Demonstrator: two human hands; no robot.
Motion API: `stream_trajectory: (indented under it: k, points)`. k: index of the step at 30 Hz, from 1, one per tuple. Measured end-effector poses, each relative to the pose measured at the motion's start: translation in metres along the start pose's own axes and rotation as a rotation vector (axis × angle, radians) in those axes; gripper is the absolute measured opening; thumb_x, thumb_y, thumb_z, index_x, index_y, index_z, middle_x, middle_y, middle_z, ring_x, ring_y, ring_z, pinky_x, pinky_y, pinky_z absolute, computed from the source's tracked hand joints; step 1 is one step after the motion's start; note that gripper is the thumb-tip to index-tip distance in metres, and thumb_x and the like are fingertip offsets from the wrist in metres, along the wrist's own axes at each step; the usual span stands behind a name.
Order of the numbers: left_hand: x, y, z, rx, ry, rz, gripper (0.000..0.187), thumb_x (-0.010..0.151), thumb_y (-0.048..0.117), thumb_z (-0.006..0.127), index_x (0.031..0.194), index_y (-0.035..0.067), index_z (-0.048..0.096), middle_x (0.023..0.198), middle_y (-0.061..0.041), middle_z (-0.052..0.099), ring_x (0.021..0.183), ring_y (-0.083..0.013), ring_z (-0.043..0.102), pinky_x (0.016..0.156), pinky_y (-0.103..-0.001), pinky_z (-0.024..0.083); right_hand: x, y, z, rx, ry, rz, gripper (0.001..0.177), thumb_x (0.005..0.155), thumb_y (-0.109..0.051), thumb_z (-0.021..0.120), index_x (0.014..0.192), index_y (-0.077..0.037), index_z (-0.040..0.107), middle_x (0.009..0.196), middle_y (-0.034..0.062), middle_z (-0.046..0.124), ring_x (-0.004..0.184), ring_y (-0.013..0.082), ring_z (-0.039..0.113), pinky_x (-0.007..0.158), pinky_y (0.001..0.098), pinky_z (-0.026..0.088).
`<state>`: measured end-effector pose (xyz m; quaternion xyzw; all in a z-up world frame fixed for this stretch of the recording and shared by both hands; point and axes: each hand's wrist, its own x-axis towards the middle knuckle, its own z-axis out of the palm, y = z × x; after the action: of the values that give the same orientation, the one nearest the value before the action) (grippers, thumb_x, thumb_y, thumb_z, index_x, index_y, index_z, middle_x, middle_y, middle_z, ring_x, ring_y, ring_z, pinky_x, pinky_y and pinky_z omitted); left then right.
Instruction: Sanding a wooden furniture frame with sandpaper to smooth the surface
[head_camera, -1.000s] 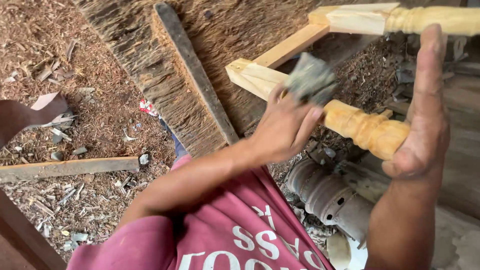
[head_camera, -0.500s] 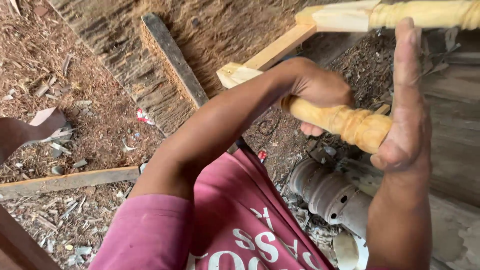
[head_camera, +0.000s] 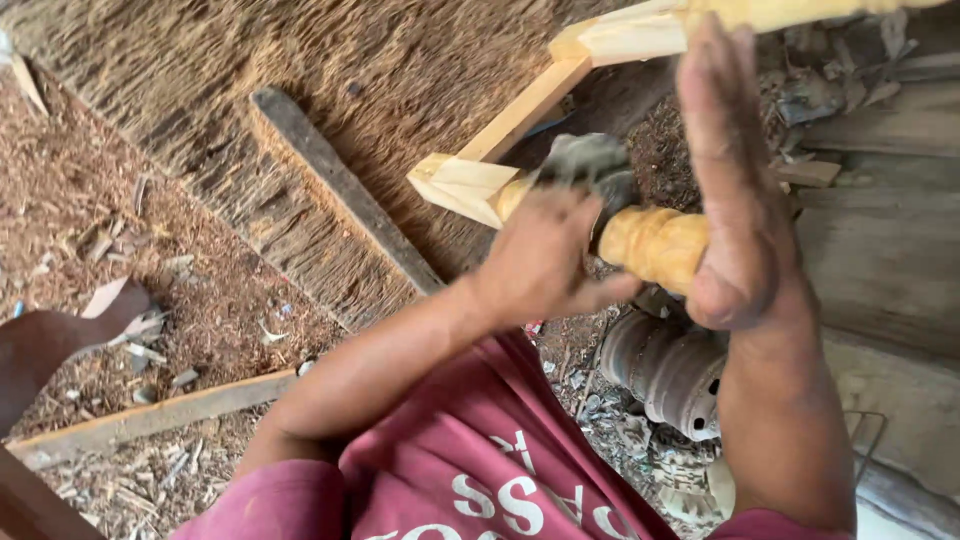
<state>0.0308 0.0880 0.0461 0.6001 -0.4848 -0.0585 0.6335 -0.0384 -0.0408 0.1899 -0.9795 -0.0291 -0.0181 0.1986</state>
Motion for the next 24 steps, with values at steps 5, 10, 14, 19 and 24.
stream_trajectory:
  k: [5, 10, 14, 19, 24]
  points:
    - [0.070, -0.027, -0.019, -0.195, -0.601, 0.055, 0.036, 0.059, 0.028, 0.089, 0.078, 0.011, 0.063, 0.079, -0.006, 0.070, 0.068, -0.0265, 0.068, 0.059, -0.040, 0.056, 0.001, -0.001, 0.006, -0.009, 0.027, 0.003, 0.121, 0.085, -0.089, -0.006, 0.169, -0.003, 0.011, 0.178, 0.0106, 0.003, 0.171, 0.0263, 0.001, 0.149, 0.0494, -0.001]
    - [0.100, -0.044, -0.020, -0.499, -1.289, -0.276, 0.038, 0.059, 0.017, 0.096, 0.086, 0.006, 0.071, 0.087, -0.006, 0.081, 0.075, -0.0160, 0.075, 0.063, -0.026, 0.061, 0.013, 0.002, 0.010, 0.020, 0.054, -0.043, 0.122, 0.083, -0.090, -0.007, 0.168, -0.004, 0.010, 0.177, 0.0152, 0.002, 0.171, 0.0298, 0.004, 0.147, 0.0533, -0.001]
    - [0.048, -0.031, -0.021, -0.434, -0.794, -0.044, 0.019, 0.063, 0.016, 0.083, 0.074, 0.013, 0.068, 0.066, 0.003, 0.070, 0.054, -0.0111, 0.062, 0.048, -0.029, 0.048, 0.017, 0.002, 0.015, 0.024, 0.111, -0.022, 0.122, 0.084, -0.090, -0.007, 0.168, -0.003, 0.009, 0.177, 0.0131, 0.002, 0.171, 0.0286, 0.004, 0.148, 0.0495, 0.000]
    - [-0.051, -0.072, 0.052, 0.307, 0.264, -0.053, 0.044, 0.085, 0.033, 0.082, 0.101, -0.001, 0.058, 0.095, -0.023, 0.058, 0.086, -0.0432, 0.058, 0.083, -0.055, 0.046, 0.041, -0.009, 0.003, 0.000, 0.052, -0.063, 0.121, 0.084, -0.086, -0.005, 0.169, -0.001, 0.012, 0.178, 0.0182, 0.005, 0.172, 0.0339, 0.006, 0.148, 0.0530, 0.008]
    - [0.042, -0.046, -0.043, -0.342, -0.405, -0.056, 0.043, 0.078, 0.007, 0.085, 0.111, 0.001, 0.059, 0.105, -0.015, 0.070, 0.087, -0.0268, 0.072, 0.077, -0.036, 0.064, 0.043, 0.004, 0.011, 0.020, 0.053, -0.106, 0.120, 0.084, -0.086, -0.007, 0.168, -0.003, 0.010, 0.178, 0.0170, 0.007, 0.172, 0.0322, 0.008, 0.147, 0.0493, 0.008]
